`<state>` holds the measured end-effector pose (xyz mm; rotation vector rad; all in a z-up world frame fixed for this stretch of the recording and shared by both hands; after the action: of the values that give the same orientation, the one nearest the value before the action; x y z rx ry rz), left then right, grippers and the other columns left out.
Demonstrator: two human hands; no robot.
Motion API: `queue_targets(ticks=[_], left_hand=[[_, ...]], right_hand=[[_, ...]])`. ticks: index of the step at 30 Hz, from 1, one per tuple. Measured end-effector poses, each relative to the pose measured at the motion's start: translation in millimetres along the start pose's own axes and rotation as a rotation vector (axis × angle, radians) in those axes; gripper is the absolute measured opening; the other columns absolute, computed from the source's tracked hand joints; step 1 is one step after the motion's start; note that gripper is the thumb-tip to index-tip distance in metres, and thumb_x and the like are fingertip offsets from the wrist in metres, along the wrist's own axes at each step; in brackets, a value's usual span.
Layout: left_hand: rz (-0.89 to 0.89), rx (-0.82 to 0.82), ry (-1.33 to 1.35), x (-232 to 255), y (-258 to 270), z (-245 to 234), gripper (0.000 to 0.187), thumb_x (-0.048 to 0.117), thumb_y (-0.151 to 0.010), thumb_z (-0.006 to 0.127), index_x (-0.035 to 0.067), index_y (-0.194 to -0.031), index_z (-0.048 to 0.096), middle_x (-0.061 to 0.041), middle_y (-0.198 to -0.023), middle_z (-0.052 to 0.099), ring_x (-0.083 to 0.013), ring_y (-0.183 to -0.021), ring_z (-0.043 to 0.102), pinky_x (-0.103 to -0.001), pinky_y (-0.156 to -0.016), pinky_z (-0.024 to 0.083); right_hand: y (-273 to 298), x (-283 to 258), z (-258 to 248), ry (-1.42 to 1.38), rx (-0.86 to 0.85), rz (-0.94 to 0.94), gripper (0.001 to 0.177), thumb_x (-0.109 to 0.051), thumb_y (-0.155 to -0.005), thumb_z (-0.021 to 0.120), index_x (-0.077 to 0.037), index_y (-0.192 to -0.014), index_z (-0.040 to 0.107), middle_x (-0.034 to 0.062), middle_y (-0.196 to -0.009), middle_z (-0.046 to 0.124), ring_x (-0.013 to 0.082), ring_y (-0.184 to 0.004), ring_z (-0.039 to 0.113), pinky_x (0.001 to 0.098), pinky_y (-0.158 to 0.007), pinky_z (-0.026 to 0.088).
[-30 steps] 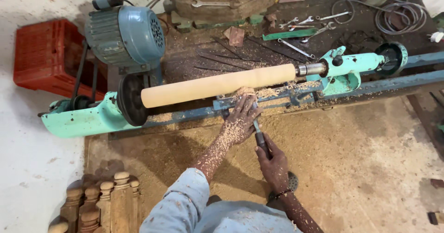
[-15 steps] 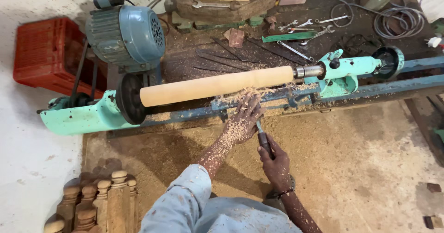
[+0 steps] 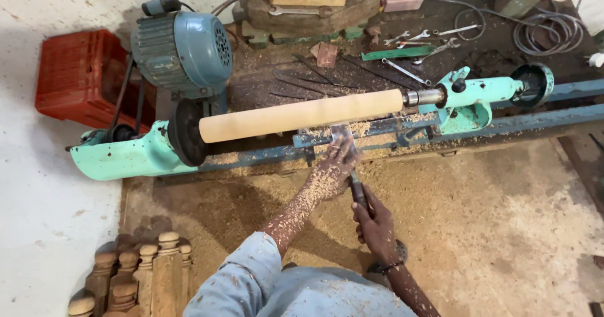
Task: The person shapes a piece of wood on a lathe using a chisel and measures the diameter with calipers.
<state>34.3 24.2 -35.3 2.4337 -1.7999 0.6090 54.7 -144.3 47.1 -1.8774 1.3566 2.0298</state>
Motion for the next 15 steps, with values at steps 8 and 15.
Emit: queue_targets(ticks=[8, 15], left_hand=[[-0.008, 0.012, -0.092, -3.7, 1.6, -29.5, 0.08, 0.025, -0.092, 0.068, 0.017, -0.162, 0.031, -0.029, -0.169, 0.005, -0.0474, -0.157, -0.002, -0.055, -0.13, 0.019], [0.103, 0.214, -0.144, 2.3, -0.8, -35.0, 0.069, 0.038, -0.101, 0.058, 0.01, -0.161, 0.036, -0.032, -0.167, 0.006, -0.0481, -0.156, 0.002, -0.06, -0.129, 0.009]], right_hand=[[2.5, -22.1, 13.6, 0.039, 0.029, 0.013, 0.062, -0.018, -0.093, 0.065, -0.024, -0.153, 0.05, 0.0009, -0.066, 0.056, 0.0097, -0.046, 0.049, 0.0286, -0.04, 0.042], [-0.6, -23.5, 8.9, 0.109, 0.072, 0.039, 0.062, -0.019, -0.092, 0.068, -0.025, -0.151, 0.052, 0.002, -0.064, 0.06, 0.0111, -0.045, 0.051, 0.03, -0.039, 0.045]])
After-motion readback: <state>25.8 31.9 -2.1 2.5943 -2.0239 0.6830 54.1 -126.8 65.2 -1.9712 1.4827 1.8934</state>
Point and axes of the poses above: each hand's wrist, its own y-axis away from the middle knuckle, its own z-axis out of the palm, x = y × z, the point moved 7 cm from there along -y, towards the middle knuckle
